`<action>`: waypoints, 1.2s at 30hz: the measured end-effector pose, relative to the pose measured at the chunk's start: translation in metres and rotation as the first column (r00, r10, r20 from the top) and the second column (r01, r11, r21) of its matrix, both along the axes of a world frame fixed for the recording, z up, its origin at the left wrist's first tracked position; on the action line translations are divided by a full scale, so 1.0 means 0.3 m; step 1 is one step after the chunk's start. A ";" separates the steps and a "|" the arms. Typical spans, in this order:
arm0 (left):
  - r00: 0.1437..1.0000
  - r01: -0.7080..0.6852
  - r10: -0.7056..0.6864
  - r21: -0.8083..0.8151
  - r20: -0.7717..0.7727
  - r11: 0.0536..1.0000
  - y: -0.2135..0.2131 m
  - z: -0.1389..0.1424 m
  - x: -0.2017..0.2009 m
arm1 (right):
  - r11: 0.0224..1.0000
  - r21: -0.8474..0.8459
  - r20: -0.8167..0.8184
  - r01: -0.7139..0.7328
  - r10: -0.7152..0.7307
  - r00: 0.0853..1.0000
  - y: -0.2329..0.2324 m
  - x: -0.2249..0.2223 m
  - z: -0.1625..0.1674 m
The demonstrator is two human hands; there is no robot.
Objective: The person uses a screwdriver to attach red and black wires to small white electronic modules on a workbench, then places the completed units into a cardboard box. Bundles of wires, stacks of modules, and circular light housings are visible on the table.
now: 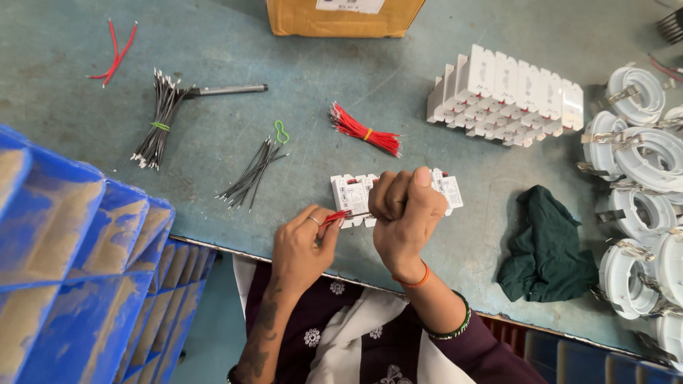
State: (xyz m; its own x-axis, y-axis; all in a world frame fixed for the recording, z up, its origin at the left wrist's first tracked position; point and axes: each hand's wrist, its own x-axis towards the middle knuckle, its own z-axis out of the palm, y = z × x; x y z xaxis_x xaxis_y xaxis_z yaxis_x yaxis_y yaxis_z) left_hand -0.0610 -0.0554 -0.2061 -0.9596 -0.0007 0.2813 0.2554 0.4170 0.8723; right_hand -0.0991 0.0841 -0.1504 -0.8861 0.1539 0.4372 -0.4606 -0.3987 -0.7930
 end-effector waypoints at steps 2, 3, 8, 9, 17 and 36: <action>0.997 0.037 -0.040 0.052 0.062 0.998 -0.025 0.017 0.019 | 1.000 -0.004 -0.010 -0.019 0.019 1.000 0.009 0.000 0.001; 1.000 -0.029 0.030 -0.026 0.006 0.999 -0.041 0.028 0.033 | 0.999 0.003 -0.017 -0.032 0.032 0.999 0.015 0.002 -0.001; 0.922 -0.386 0.388 -0.126 -0.009 0.914 -0.134 0.106 0.147 | 0.999 -0.012 -0.048 -0.047 0.046 0.998 0.025 0.005 -0.027; 0.903 -0.411 0.413 -0.041 0.117 0.911 -0.144 0.125 0.179 | 0.998 -0.022 -0.048 -0.051 0.050 0.998 0.027 0.006 -0.030; 0.947 -0.175 0.123 0.155 0.296 0.972 0.074 0.133 0.161 | 0.995 -0.028 -0.007 -0.092 0.092 0.996 0.064 0.017 0.012; 0.975 -0.198 0.208 0.120 -0.078 0.973 0.224 -0.010 0.047 | 0.999 -0.045 0.017 0.004 -0.003 1.000 0.190 0.015 0.039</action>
